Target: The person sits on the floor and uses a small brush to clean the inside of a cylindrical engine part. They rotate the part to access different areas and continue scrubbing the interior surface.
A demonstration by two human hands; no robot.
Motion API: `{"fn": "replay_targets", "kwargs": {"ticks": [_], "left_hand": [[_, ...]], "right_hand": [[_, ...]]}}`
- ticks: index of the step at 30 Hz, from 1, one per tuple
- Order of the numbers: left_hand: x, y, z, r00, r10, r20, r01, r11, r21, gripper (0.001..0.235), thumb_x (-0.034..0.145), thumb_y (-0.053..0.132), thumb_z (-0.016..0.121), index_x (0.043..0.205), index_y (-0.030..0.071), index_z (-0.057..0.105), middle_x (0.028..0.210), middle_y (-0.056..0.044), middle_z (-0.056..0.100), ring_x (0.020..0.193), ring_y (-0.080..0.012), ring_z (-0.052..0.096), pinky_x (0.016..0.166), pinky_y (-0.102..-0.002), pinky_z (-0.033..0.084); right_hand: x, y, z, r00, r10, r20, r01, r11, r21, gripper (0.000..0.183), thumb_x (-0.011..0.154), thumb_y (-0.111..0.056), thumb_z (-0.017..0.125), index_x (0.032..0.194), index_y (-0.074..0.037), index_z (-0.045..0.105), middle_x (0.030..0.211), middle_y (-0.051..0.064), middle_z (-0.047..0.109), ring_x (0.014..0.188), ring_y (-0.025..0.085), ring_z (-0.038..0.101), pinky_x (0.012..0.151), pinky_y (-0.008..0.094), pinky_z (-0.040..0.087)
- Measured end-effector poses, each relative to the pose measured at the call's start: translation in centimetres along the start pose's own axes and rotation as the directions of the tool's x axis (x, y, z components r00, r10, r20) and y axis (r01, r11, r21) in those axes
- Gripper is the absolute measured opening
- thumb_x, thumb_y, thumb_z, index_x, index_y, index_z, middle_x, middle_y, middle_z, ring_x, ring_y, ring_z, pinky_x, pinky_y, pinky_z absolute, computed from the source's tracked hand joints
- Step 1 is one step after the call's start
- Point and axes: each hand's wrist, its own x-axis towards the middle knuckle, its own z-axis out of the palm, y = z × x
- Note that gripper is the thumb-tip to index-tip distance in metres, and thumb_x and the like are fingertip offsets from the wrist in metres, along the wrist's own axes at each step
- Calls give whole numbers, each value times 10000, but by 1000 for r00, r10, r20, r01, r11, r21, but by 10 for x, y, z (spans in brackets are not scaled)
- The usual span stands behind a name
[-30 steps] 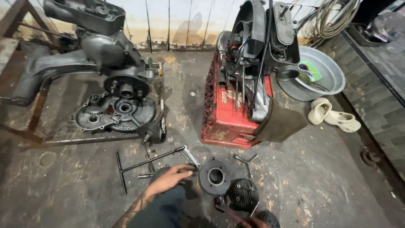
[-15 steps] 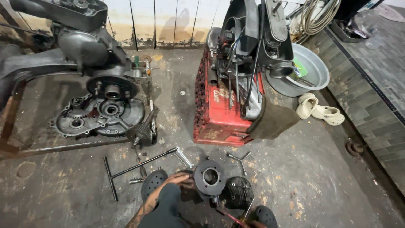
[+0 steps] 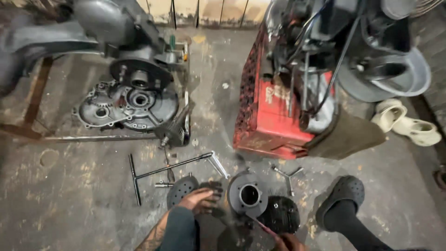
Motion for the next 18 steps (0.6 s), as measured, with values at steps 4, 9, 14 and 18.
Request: {"fn": "replay_targets", "kwargs": {"ticks": [4,9,14,18], "left_hand": [[-3,4,-1,988,-100,118,99,995,15,469,984,272,600,1380,21,625,1253,-187,695,1009,-289,683,809,-418,519],[-3,-2,21,1000,-22,1,22,996,84,505,924,307,639,1373,80,586,1269,-119,667,1078,-254,645,911,-412,483],[-11,-2,42,988,-24,153,23,1000,11,485,954,268,625,1375,33,577,1259,-131,662,1088,-250,646,922,-377,487],[-23,11,51,981,44,191,-35,998,-51,493,965,257,611,1391,14,557,1221,-185,696,976,-221,708,868,-314,518]], "right_hand": [[-8,-27,-13,982,-165,-97,167,986,14,179,646,-197,857,728,-49,797,549,88,722,453,187,647,479,306,526],[-19,-120,-65,966,195,172,-165,971,-171,287,835,-266,767,1065,-95,781,771,64,755,661,199,656,666,313,542],[-26,-166,-75,962,217,164,-200,973,-118,198,870,-191,734,964,-18,743,720,70,657,639,191,554,622,310,469],[-37,-199,-57,976,140,169,-123,986,-112,178,857,-182,746,902,-11,721,693,48,603,598,169,513,577,293,454]]}}
